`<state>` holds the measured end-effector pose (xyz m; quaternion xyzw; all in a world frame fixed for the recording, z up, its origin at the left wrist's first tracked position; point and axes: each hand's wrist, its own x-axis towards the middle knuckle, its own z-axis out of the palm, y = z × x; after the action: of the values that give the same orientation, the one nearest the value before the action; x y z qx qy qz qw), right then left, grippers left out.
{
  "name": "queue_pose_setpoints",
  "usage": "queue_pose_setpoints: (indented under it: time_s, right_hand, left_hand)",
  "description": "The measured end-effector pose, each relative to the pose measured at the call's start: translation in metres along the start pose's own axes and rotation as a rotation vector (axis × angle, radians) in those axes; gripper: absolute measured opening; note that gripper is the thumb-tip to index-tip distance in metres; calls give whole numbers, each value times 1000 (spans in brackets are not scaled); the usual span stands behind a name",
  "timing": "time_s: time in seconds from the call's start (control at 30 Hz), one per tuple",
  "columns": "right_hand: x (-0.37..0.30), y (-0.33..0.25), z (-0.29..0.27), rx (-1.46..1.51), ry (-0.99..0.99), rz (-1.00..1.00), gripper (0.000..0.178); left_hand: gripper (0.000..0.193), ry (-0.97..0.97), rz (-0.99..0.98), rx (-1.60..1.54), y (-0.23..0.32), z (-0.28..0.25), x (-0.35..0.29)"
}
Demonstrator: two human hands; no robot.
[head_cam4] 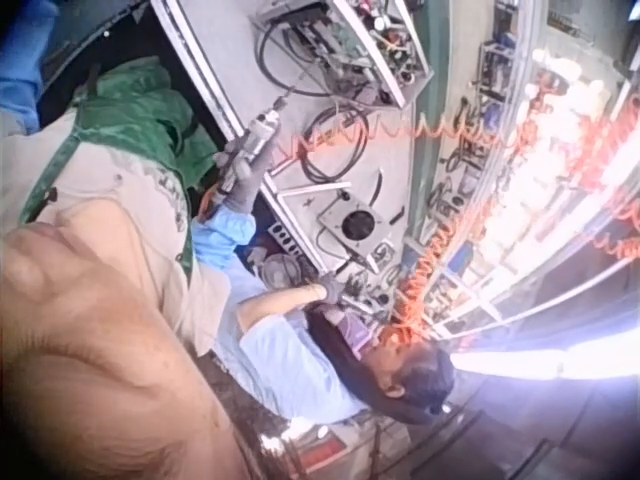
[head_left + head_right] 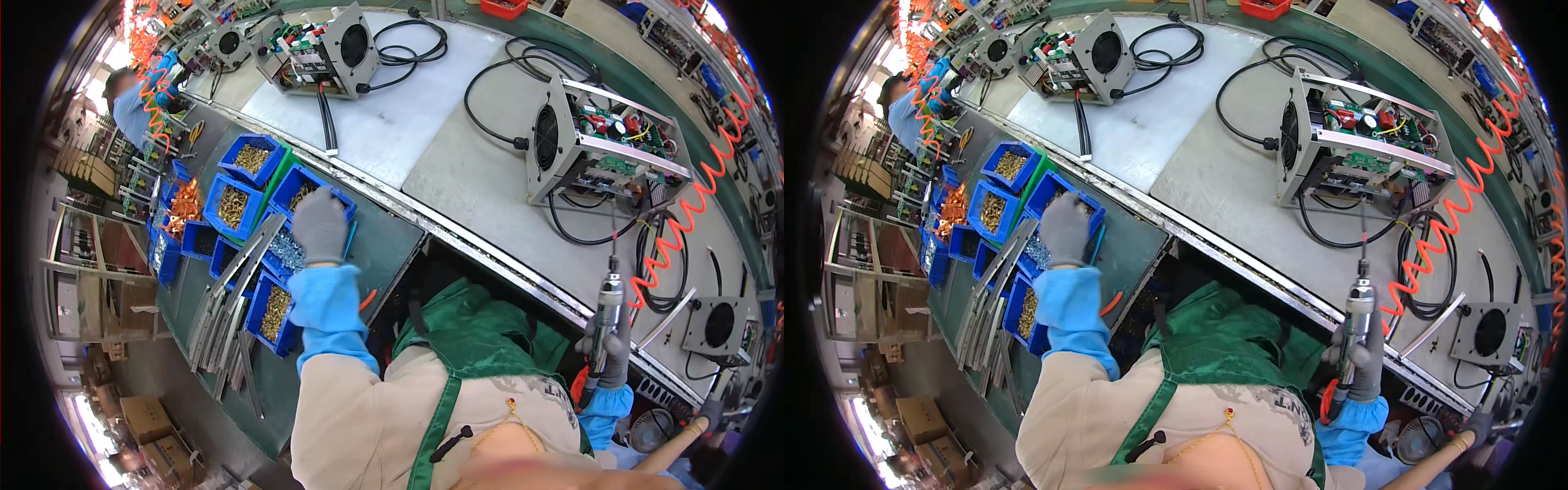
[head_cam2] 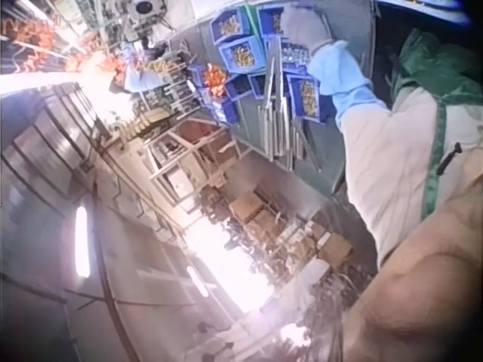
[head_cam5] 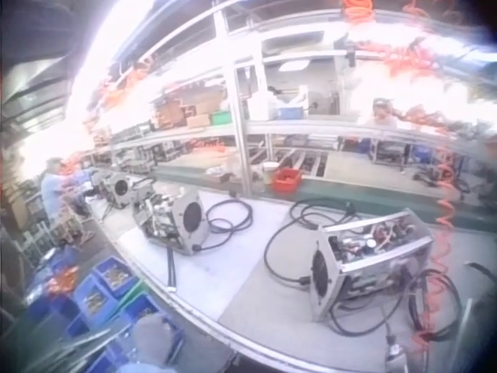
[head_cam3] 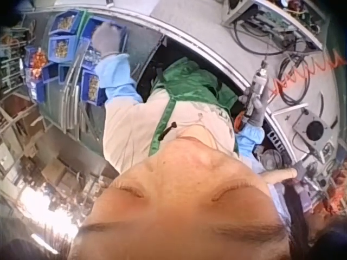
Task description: Assembling electronic components using an electric screwdriver and hand tools on a production line.
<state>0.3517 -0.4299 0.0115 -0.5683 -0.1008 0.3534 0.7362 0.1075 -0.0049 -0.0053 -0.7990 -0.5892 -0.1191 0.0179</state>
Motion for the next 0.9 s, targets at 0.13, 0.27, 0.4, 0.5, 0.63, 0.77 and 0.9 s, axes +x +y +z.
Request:
queue_pose_setpoints:
  time_s: [0.13, 0.27, 0.4, 0.5, 0.63, 0.77, 0.9]
  right_hand:
    - [3, 2, 24, -67, -31, 108, 102]
    - [0, 2, 32, -104, -66, 165, 109]
    - [-1, -9, 40, -32, -160, 297, 111]
    - [6, -12, 40, -48, -289, 328, 113]
    - [16, -13, 45, -272, -442, 254, 109]
    - [21, -15, 53, -375, -486, 266, 107]
    - [22, -9, 48, -347, -465, 262, 107]
  left_hand:
    - [17, -207, 122, 311, -32, 7, 10]
    - [17, -305, 85, 325, -17, 7, 18]
    - [21, -64, -29, -21, -38, 21, 16]
    - [25, 211, 19, -508, -32, 20, 8]
    - [27, -421, 98, -1344, 83, -9, -25]
    - [32, -865, -22, -1905, 176, -1, -52]
    - [30, -928, -100, -1997, 200, 7, -58]
